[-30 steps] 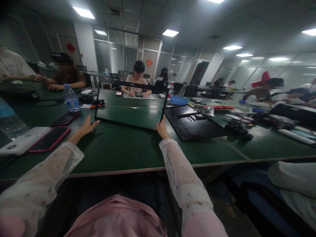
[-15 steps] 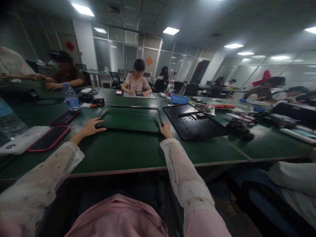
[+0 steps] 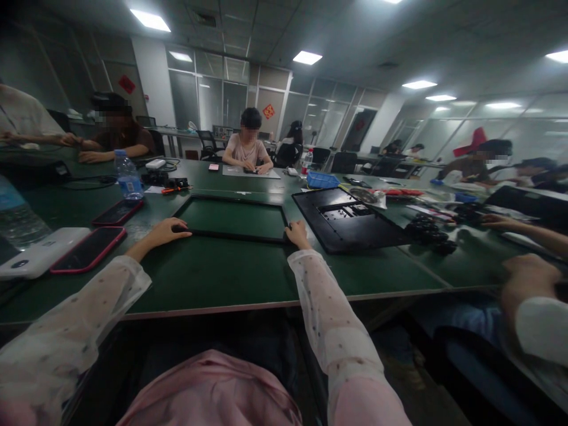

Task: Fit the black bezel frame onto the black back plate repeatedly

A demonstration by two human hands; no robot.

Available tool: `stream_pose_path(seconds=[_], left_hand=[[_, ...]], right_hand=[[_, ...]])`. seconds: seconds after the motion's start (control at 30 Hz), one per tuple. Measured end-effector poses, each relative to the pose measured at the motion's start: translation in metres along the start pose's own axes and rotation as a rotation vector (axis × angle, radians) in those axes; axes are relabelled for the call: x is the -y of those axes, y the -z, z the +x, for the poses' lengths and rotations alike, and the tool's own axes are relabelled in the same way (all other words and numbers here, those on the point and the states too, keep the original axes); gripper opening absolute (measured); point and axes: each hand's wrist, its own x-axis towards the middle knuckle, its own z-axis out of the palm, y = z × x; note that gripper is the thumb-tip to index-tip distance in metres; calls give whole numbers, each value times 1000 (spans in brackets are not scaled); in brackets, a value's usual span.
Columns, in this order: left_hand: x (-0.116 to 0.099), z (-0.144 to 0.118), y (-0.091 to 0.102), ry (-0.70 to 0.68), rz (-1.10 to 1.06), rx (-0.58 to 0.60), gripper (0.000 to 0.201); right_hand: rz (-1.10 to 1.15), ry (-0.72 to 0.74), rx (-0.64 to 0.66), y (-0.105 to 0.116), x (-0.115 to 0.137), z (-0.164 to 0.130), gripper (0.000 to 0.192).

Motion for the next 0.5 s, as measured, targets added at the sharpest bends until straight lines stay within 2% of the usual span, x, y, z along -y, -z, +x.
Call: stream_pose_path(seconds=[0.2, 0.33, 0.5], left_hand=[[14, 8, -7, 28, -56, -24, 60], [28, 14, -12, 37, -81, -25, 64], [39, 20, -17, 22, -89, -36, 65]], right_hand=[[236, -46, -173, 9, -4, 2, 48], [250, -71, -311, 23, -11, -3, 57], [133, 103, -464, 42, -5, -15, 72]])
